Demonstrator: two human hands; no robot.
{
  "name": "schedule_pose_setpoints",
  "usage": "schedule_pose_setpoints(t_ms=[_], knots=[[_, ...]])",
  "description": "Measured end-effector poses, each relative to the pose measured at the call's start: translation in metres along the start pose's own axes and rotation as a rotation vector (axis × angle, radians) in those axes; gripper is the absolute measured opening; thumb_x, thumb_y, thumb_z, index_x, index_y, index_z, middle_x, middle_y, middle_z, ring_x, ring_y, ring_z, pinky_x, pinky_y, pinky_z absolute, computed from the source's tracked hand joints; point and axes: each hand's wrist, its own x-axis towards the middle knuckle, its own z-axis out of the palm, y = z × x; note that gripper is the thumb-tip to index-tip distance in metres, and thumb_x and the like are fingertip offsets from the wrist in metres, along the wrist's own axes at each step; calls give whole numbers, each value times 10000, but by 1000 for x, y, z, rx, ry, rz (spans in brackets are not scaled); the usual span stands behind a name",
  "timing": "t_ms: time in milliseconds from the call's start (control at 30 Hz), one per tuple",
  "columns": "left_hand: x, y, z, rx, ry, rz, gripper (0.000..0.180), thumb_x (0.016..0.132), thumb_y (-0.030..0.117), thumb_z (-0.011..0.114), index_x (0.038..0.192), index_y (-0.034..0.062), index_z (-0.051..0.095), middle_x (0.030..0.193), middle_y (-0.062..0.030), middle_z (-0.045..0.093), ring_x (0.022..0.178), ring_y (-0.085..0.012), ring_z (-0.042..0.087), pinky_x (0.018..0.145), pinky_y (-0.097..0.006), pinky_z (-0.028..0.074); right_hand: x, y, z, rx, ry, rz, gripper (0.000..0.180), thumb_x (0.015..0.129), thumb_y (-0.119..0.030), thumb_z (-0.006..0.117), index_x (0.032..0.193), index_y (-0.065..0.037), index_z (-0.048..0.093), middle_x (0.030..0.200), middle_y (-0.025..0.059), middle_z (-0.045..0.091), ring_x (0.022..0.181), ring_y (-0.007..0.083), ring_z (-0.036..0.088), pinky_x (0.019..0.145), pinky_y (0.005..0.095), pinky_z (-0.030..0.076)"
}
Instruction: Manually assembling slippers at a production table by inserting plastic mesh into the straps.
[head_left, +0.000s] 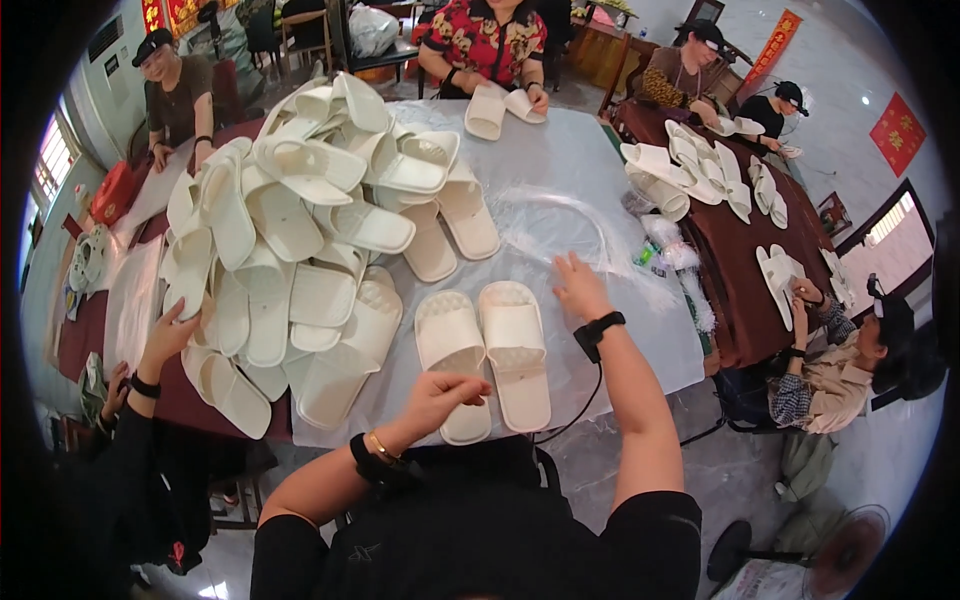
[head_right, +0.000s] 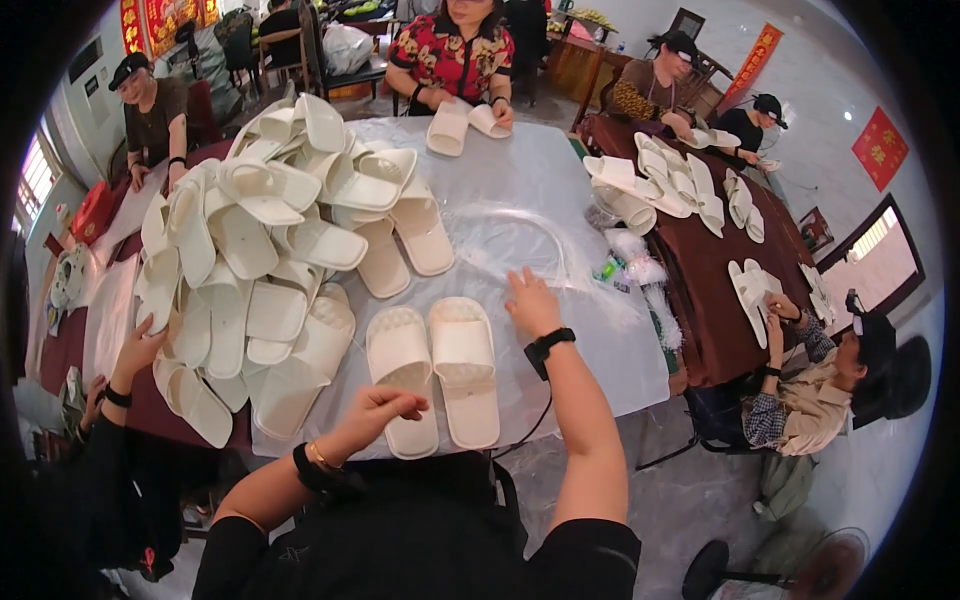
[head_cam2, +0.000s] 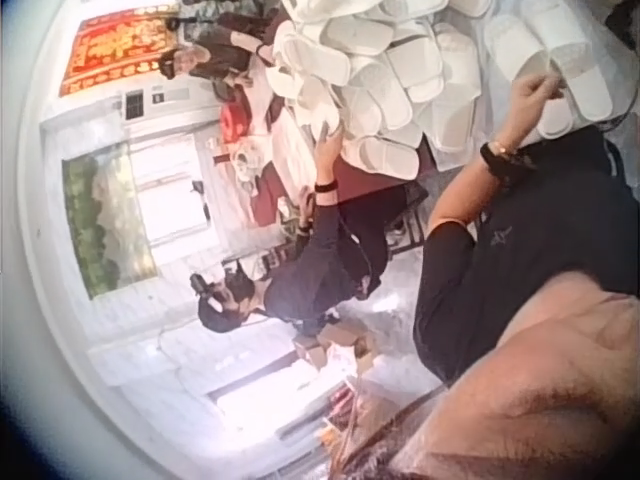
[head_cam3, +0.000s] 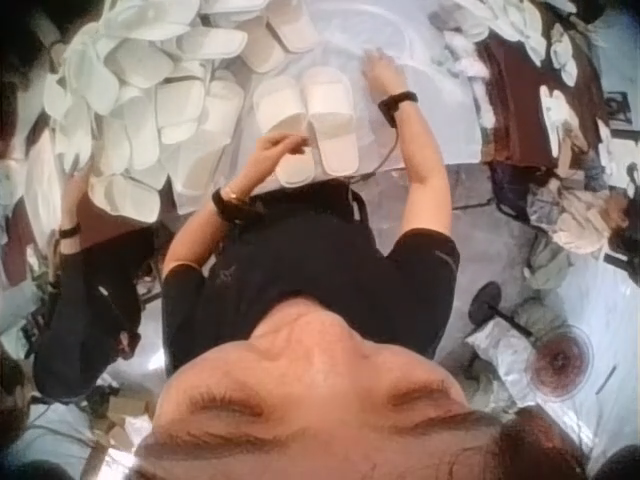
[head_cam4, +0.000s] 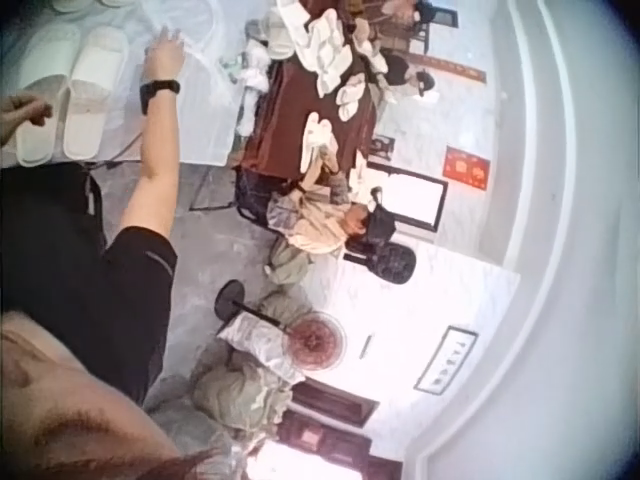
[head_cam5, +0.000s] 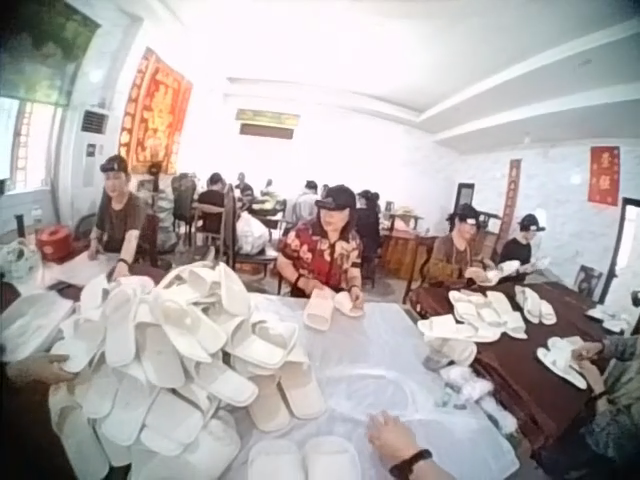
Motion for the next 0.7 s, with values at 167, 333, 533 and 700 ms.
schedule_pose_setpoints(t_ms=[167,333,533,700], knots=[[-6,0,-9,-167,103,-62,268,961,178,567,1100,-28,666,969,-91,704,839,-123,654,787,-260,530,-74,-49,-50,200,383,-44,479,823,-157,638,1282,-75,527,1220,206,571,1018,347,594,774,437,501],[-3,0,-2,-224,78,-94,276,962,192,569,1102,-26,665,968,-85,701,837,-122,653,780,-259,530,-163,-127,-70,940,-209,21,244,919,-158,563,1116,-25,617,721,117,642,663,206,627,612,330,487],[-11,-1,-1,-325,74,-134,292,975,221,541,1070,-21,673,922,-82,696,808,-117,649,711,-249,530,-197,-130,-24,856,-166,-32,185,935,-162,541,1017,-17,623,760,157,640,669,281,631,602,358,487],[-26,-26,-20,-59,22,-433,324,955,271,532,956,-14,688,813,-84,688,662,-126,630,535,-250,490,-221,-138,-20,668,-49,-200,157,909,-181,574,906,-29,613,794,172,627,723,361,613,610,406,491]])
